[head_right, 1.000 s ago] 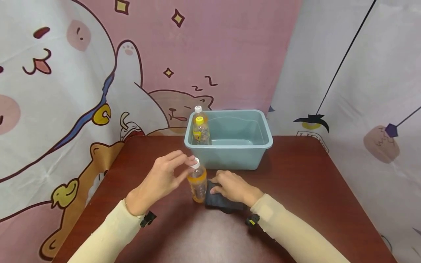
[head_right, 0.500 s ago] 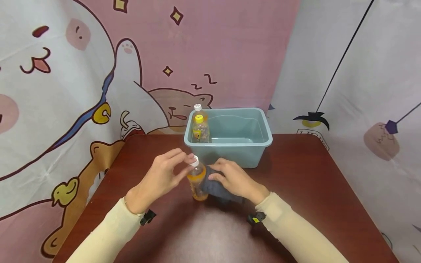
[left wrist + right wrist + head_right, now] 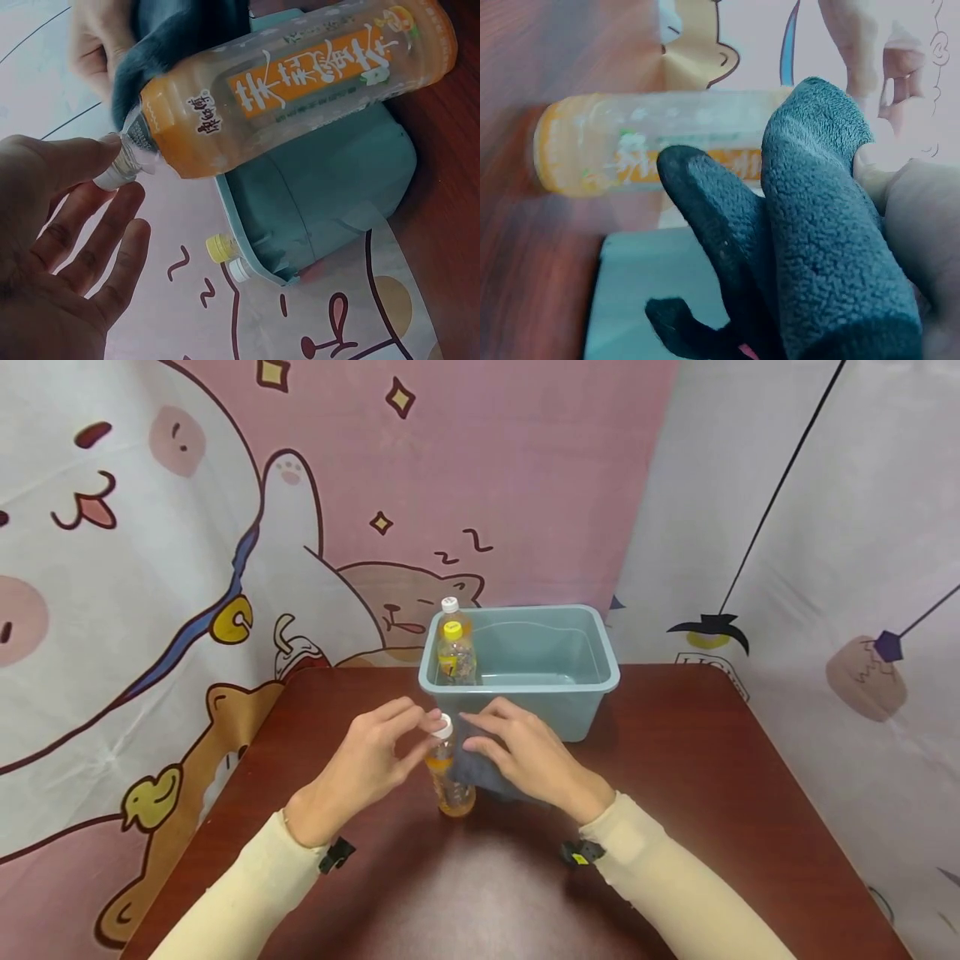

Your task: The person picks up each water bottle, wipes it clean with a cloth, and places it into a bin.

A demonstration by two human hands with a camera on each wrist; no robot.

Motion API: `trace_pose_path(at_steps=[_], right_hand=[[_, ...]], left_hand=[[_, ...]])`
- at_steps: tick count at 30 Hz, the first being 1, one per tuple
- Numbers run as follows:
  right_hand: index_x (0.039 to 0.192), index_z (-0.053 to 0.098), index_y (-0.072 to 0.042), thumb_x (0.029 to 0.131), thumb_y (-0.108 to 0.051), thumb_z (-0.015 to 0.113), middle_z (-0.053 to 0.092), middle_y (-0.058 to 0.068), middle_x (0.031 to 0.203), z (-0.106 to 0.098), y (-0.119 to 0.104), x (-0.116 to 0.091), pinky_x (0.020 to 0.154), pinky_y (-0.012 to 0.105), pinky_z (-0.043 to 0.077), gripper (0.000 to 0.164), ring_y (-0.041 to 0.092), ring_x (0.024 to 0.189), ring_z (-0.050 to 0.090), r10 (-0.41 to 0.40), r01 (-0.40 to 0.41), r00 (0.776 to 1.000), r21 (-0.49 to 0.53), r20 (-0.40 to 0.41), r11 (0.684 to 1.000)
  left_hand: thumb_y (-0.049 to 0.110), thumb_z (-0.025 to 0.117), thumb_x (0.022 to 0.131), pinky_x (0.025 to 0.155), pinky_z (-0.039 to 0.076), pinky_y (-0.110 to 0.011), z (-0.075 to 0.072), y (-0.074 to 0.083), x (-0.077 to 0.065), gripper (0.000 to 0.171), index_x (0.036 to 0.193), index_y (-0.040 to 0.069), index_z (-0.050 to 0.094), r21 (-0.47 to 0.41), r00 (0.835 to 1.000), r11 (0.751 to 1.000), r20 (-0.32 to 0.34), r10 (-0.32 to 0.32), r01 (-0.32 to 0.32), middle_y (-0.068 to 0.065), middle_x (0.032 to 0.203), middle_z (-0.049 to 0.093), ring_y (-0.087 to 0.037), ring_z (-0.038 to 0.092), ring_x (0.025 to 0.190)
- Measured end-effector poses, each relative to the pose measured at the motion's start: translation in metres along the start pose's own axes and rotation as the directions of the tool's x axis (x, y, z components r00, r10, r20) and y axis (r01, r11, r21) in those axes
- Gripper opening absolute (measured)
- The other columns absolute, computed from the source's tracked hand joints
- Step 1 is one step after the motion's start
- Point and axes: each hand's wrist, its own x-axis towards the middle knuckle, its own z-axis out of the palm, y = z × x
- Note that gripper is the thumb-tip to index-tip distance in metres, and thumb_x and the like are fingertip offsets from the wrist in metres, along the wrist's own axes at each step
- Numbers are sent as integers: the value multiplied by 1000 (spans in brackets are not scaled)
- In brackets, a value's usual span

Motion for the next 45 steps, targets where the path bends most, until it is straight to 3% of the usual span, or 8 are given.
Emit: trace_pose_path(at_steps=[5, 12, 18, 30, 36, 45], right_hand=[[154, 77, -10, 109, -29, 84, 75, 4, 128, -3, -11, 2, 81, 30, 60, 49, 13, 99, 73, -12, 11, 1000, -54, -27, 998], [160, 71, -10, 109, -31, 83, 73, 4, 132, -4, -13, 2, 72, 25, 53, 57, 8, 83, 62, 9, -6, 999, -103, 31, 995], [160, 71, -10, 106, -32, 86, 73, 5, 131, -5, -12, 1, 72, 24, 54, 60, 9, 85, 64, 17, -9, 998, -122, 65, 992], [150, 78, -5, 104, -25, 88, 76, 4, 125, 0, -6, -4, 75, 25, 62, 51, 11, 90, 72, 41, -23, 992, -148, 120, 989], [143, 83, -7, 107, -24, 86, 77, 4, 126, 13, 4, -9, 79, 30, 68, 40, 19, 102, 82, 86, -41, 968, -193, 234, 980], [121, 88, -13, 105, -26, 90, 72, 2, 102, 44, 22, -15, 61, 27, 55, 21, 13, 77, 69, 109, -5, 917, -261, 385, 965]], left_hand=[[10, 98, 96, 78, 67, -25, 1, 1, 0, 26, 116, 10, 81, 6, 1000, 1000, 1, -3, 3, -2, 107, 78, -13, 71, 90], [8, 98, 96, 75, 64, -25, 3, 0, 0, 27, 116, 9, 81, 8, 1000, 1000, -12, 6, -6, -3, 102, 76, -17, 70, 86], [11, 97, 97, 76, 65, -24, 0, 1, -1, 26, 117, 9, 81, 9, 1000, 1000, 0, -4, 4, -3, 104, 76, -15, 70, 87], [10, 97, 97, 77, 68, -26, -2, 2, -1, 26, 118, 9, 81, 7, 1000, 1000, -1, -7, 7, -3, 107, 77, -14, 72, 91], [12, 96, 99, 77, 68, -27, -1, 3, -2, 25, 118, 9, 80, 4, 1000, 1000, 4, -22, 22, -3, 106, 76, -14, 71, 91], [10, 98, 96, 79, 70, -28, 0, 3, -3, 29, 119, 8, 80, -3, 1000, 1000, 3, -24, 24, -3, 106, 76, -14, 71, 91]])
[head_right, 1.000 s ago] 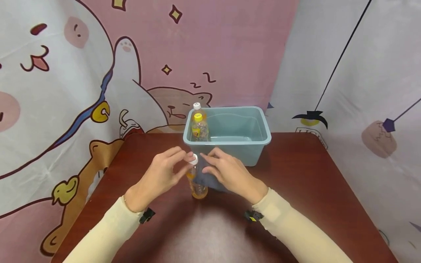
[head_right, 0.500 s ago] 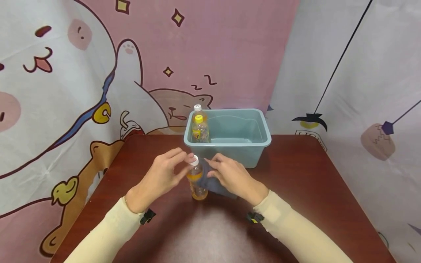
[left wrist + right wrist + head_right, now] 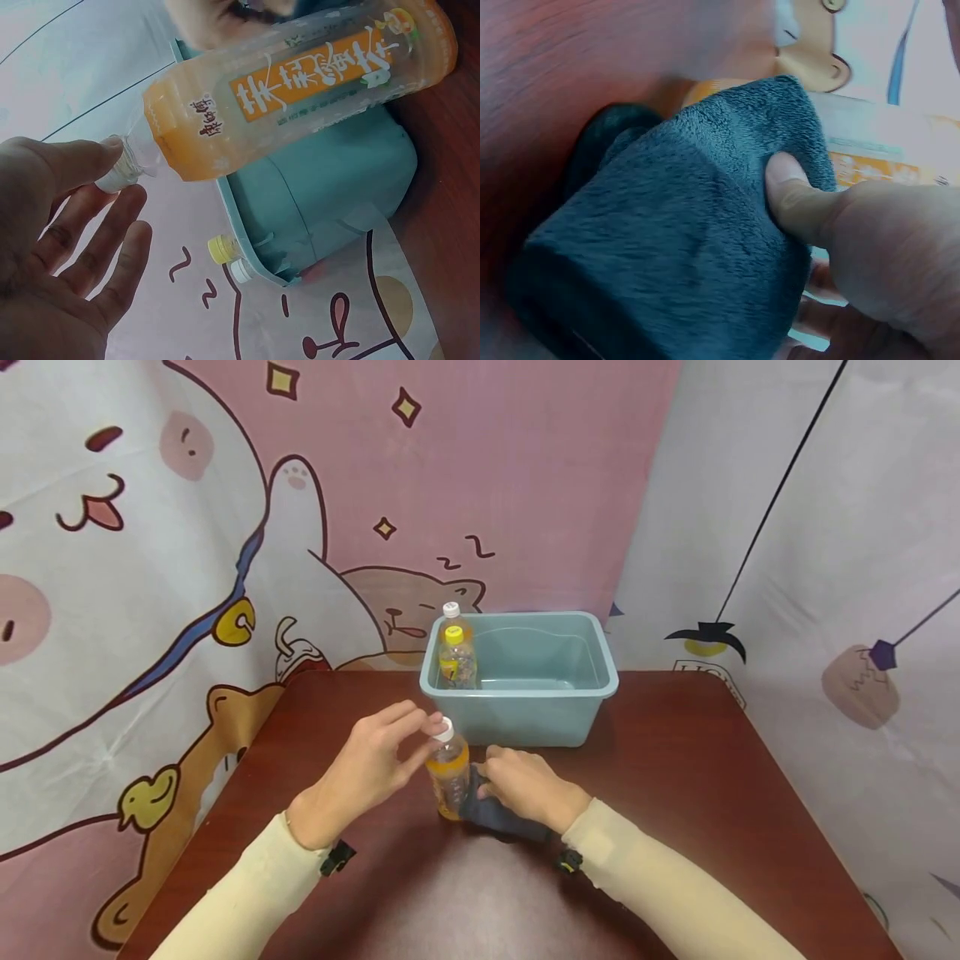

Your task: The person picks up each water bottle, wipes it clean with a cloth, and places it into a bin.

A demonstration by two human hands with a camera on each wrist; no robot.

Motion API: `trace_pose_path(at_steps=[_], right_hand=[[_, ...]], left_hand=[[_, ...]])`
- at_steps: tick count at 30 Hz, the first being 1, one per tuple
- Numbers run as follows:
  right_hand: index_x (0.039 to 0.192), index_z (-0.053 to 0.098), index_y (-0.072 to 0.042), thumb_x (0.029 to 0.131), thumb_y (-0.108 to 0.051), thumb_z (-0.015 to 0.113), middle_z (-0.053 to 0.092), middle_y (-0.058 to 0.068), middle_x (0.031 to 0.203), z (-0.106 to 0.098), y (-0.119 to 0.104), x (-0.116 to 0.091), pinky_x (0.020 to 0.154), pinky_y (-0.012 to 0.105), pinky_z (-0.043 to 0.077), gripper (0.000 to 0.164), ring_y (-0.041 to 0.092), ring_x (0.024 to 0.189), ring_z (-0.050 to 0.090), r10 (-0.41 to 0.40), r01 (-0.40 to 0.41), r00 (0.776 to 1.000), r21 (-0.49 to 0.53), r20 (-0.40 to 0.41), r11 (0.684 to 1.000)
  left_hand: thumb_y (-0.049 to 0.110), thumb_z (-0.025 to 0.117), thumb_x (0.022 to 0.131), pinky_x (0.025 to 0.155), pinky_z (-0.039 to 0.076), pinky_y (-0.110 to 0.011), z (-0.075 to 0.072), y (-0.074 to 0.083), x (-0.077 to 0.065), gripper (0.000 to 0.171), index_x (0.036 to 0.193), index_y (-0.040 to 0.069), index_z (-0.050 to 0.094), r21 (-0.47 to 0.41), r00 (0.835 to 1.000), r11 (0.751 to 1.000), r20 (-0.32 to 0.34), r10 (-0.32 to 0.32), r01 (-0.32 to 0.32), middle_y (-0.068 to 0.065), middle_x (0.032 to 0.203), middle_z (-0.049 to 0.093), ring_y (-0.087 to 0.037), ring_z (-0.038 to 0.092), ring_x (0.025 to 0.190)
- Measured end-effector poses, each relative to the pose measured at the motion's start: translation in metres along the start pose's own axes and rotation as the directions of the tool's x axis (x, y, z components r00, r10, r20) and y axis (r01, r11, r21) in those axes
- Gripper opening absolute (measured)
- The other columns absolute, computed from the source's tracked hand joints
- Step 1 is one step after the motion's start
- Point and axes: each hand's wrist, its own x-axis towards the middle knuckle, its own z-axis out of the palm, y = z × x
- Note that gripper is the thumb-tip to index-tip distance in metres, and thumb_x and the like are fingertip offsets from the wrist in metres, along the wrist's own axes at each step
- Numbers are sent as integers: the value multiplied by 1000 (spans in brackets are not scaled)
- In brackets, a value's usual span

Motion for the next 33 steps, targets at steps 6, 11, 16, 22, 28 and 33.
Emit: trace_pose_path(at_steps=[6, 11, 16, 22, 28, 33], right_hand=[[115, 90, -14, 102, -27, 93, 68, 0, 94, 8, 2, 2, 58, 27, 52, 18, 12, 72, 66, 3, -3, 1000, -17, 24, 1000], [116, 90, -15, 101, -26, 94, 66, -1, 93, 8, 3, 1, 60, 30, 55, 19, 15, 76, 69, -5, 6, 1000, -29, 7, 1000], [124, 90, -11, 101, -27, 94, 72, 1, 97, 6, 4, -2, 63, 30, 60, 28, 17, 80, 74, -15, 14, 1000, -39, -11, 999], [131, 89, -7, 102, -25, 94, 76, 4, 104, -1, 6, -6, 68, 31, 65, 35, 20, 85, 79, 3, -5, 1000, -65, -31, 998], [133, 89, -11, 102, -27, 94, 75, 5, 102, -8, 10, -9, 61, 30, 61, 36, 21, 77, 75, 36, -44, 998, -168, -54, 985], [133, 89, -12, 101, -31, 94, 75, 5, 101, -11, 14, -14, 60, 32, 61, 37, 23, 75, 73, 39, -44, 999, -197, -31, 979]], left_hand=[[11, 98, 96, 77, 69, -28, -1, 1, 1, 28, 118, 9, 80, -4, 1000, 1000, 0, 3, -3, -3, 107, 76, -13, 71, 91], [9, 97, 96, 78, 69, -28, -1, -1, 1, 27, 116, 9, 79, -6, 1000, 1000, -1, 3, -3, -3, 109, 77, -13, 71, 91], [9, 97, 97, 80, 70, -27, -1, -1, 1, 27, 117, 9, 80, 1, 1000, 1000, 0, 4, -4, -3, 109, 78, -13, 72, 92], [9, 98, 95, 84, 72, -27, -2, 0, 2, 29, 118, 9, 80, -6, 1000, 1000, 13, -3, 4, -3, 111, 78, -14, 75, 95], [10, 97, 97, 83, 71, -28, -2, 0, 2, 26, 116, 9, 80, -1, 1000, 1000, 4, 5, -5, -3, 110, 77, -14, 74, 94], [9, 98, 95, 83, 71, -27, -2, -1, 1, 28, 116, 9, 79, -9, 1000, 1000, 1, 4, -4, -3, 109, 77, -14, 75, 93]])
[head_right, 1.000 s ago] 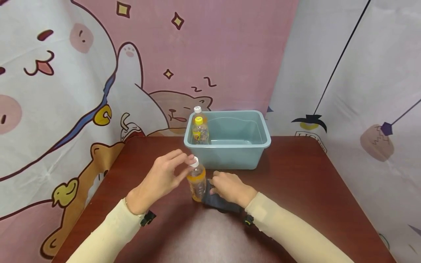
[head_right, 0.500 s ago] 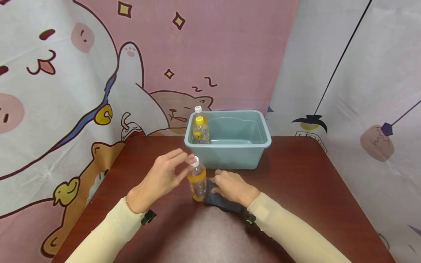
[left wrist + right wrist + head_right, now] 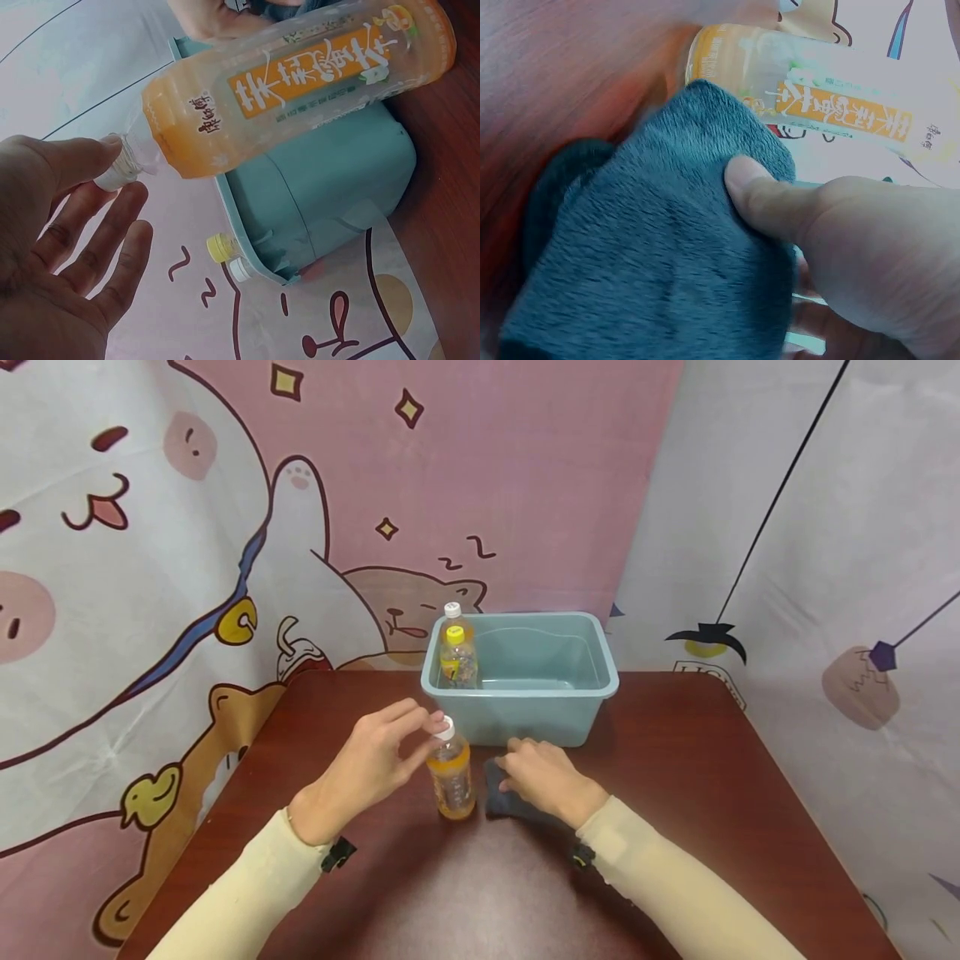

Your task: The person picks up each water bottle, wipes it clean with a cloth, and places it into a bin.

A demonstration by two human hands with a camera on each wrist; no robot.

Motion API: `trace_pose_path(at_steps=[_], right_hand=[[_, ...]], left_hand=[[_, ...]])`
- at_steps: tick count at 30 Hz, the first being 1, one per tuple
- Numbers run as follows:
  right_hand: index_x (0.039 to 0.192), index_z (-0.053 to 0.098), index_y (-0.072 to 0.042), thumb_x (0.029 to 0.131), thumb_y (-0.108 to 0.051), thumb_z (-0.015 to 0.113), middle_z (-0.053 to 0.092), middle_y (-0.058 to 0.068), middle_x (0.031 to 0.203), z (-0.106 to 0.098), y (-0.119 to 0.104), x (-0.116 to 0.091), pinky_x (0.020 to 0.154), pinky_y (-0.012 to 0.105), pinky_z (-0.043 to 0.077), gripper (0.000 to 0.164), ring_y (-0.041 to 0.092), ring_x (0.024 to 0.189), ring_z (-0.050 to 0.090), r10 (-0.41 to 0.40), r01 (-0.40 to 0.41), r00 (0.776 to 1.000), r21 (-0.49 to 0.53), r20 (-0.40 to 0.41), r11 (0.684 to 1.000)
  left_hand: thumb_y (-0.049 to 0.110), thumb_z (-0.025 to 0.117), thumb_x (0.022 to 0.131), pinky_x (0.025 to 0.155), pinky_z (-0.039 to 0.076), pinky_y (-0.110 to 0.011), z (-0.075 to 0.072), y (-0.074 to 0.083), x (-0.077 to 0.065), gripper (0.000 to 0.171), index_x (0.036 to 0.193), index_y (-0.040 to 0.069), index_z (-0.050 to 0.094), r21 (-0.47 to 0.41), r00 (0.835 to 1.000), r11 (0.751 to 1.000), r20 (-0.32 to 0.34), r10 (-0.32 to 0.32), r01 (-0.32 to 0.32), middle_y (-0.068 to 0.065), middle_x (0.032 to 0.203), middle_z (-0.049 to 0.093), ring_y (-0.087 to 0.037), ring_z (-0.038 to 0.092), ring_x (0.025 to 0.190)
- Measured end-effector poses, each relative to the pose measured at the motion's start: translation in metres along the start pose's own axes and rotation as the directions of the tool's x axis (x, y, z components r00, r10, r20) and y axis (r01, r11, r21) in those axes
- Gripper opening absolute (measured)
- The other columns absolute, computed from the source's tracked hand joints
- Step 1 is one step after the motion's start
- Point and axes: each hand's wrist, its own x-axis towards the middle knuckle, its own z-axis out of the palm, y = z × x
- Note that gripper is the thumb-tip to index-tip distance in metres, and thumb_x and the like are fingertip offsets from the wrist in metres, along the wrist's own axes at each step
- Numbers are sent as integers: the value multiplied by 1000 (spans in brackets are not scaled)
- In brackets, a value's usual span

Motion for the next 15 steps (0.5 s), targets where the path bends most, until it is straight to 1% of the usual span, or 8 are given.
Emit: trace_pose_path(at_steps=[3, 7, 11, 15], right_hand=[[138, 86, -9, 101, -34, 94, 76, 6, 105, 2, 2, -3, 65, 35, 63, 45, 24, 79, 73, -9, 7, 999, 47, 45, 999], [147, 81, -7, 102, -42, 92, 76, 7, 114, 5, 4, -6, 72, 37, 62, 58, 20, 86, 70, -14, 5, 995, 101, 97, 995], [151, 78, -7, 103, -44, 91, 75, 6, 118, 6, 6, -8, 75, 36, 61, 62, 15, 87, 65, 1, -14, 995, 124, 101, 992], [152, 77, -7, 104, -45, 89, 74, 5, 119, 6, 9, -10, 74, 34, 60, 62, 12, 85, 62, 11, -22, 997, 143, 81, 989]], left_hand=[[9, 98, 95, 84, 71, -28, 0, 0, -1, 28, 116, 9, 79, 0, 1000, 1000, 6, -4, 4, -4, 110, 77, -14, 75, 94], [10, 97, 97, 83, 70, -26, 0, 0, -1, 26, 116, 9, 80, 11, 1000, 1000, 6, 0, -1, -4, 110, 77, -14, 75, 93], [10, 97, 97, 82, 69, -25, -1, 0, 0, 26, 116, 9, 80, 19, 1000, 1000, 7, 6, -6, -3, 110, 77, -13, 74, 93], [11, 96, 98, 84, 70, -26, -1, 1, 0, 26, 118, 10, 80, 20, 1000, 1000, 16, 1, -1, -3, 111, 77, -13, 74, 93]])
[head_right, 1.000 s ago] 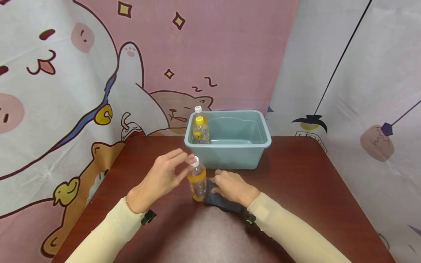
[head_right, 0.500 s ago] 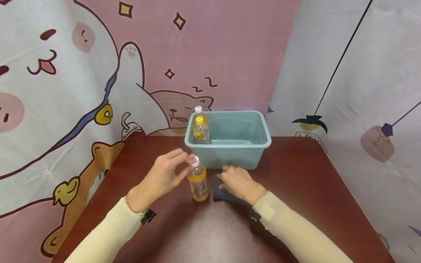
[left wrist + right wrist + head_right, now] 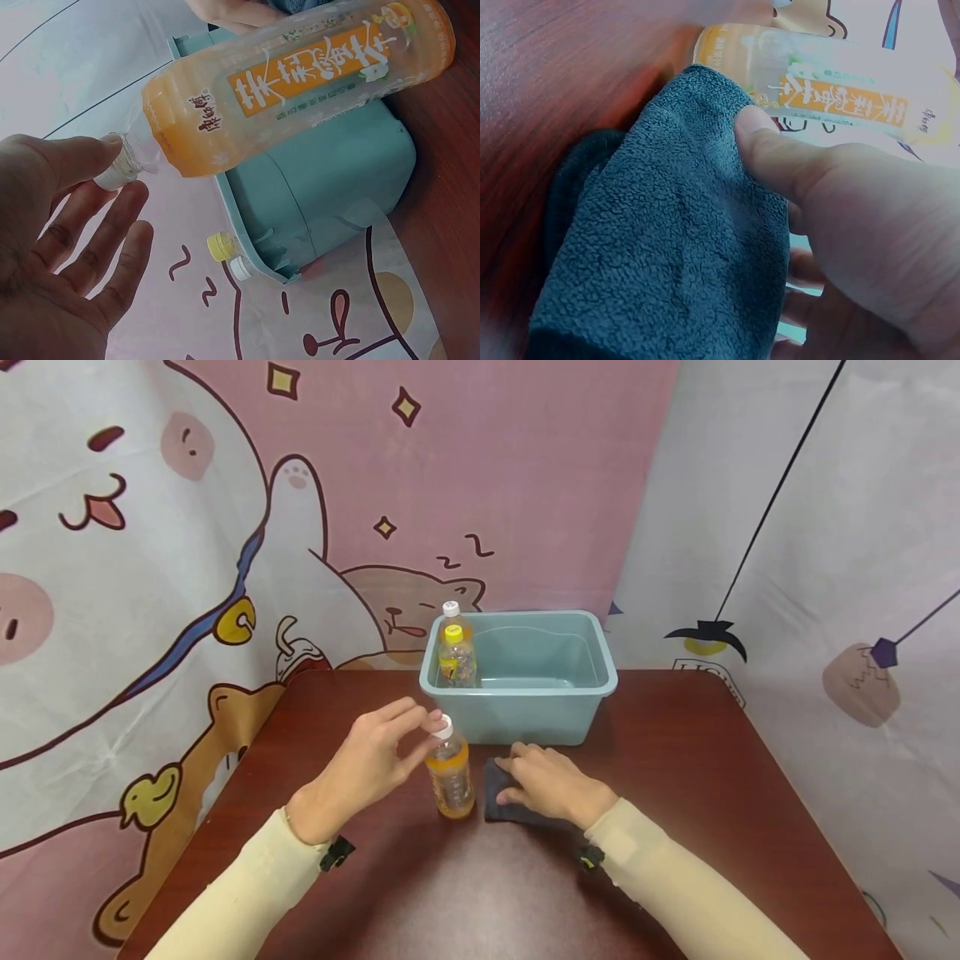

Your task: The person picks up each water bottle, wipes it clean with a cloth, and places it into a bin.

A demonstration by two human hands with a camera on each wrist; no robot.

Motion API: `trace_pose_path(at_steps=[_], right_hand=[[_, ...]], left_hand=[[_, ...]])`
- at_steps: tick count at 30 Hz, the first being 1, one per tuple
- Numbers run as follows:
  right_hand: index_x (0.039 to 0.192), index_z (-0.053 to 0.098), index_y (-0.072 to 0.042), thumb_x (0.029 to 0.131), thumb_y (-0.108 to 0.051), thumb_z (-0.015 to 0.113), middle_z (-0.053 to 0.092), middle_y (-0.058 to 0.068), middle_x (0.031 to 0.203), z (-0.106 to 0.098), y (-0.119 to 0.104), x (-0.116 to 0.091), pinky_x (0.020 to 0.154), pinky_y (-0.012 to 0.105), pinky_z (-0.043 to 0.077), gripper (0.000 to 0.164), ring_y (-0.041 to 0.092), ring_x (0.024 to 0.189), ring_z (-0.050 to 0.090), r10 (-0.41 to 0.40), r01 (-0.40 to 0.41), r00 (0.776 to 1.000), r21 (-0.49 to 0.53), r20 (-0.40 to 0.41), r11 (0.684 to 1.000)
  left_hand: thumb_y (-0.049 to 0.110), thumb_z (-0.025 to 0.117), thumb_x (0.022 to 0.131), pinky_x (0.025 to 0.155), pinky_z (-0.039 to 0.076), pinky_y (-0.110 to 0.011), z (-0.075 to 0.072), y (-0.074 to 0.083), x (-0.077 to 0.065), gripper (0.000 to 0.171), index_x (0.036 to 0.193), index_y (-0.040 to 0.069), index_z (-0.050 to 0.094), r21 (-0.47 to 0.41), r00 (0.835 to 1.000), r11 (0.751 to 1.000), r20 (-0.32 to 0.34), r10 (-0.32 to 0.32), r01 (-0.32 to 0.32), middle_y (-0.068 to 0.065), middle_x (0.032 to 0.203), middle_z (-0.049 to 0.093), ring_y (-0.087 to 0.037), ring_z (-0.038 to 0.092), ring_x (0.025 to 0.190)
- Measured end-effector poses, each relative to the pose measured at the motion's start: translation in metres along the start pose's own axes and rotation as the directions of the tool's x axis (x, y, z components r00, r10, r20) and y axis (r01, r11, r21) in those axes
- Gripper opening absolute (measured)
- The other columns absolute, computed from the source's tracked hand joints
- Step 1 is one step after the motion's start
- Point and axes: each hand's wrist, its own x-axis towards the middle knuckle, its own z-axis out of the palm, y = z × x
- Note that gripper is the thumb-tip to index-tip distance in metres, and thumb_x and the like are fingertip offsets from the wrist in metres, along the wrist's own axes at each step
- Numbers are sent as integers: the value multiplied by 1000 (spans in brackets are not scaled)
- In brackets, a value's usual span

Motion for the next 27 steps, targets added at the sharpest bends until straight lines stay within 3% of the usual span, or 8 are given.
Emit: trace_pose_path(at_steps=[8, 13, 23, 27], right_hand=[[154, 76, -8, 109, -48, 83, 76, 7, 125, -5, 2, -4, 78, 33, 63, 60, 12, 91, 66, 19, -18, 997, 17, -74, 1000], [150, 79, -7, 109, -42, 85, 77, 7, 123, -9, 2, -7, 76, 33, 63, 54, 12, 90, 69, 3, -2, 986, 8, -166, 1000], [140, 84, -9, 111, -28, 84, 80, 6, 123, -27, 9, -11, 80, 39, 68, 35, 18, 97, 78, -42, 48, 915, 5, -401, 999], [138, 85, -9, 111, -23, 84, 79, 6, 119, -32, 16, -12, 72, 36, 64, 30, 16, 89, 75, -60, 62, 885, -11, -462, 998]], left_hand=[[8, 97, 97, 83, 71, -28, 0, -1, -1, 29, 119, 9, 79, -9, 1000, 1000, 6, -4, 4, -3, 111, 76, -13, 73, 93], [7, 98, 96, 83, 71, -27, 0, 0, 0, 30, 119, 10, 79, -4, 1000, 1000, 1, 5, -5, -3, 111, 76, -13, 74, 93], [8, 98, 95, 86, 71, -27, 0, 0, 0, 31, 118, 11, 77, 12, 1000, 1000, -4, 12, -12, -2, 112, 75, -13, 74, 95], [8, 96, 98, 83, 68, -26, 2, -2, -1, 27, 117, 11, 76, 19, 1000, 1000, -13, 19, -18, -2, 111, 75, -12, 73, 94]])
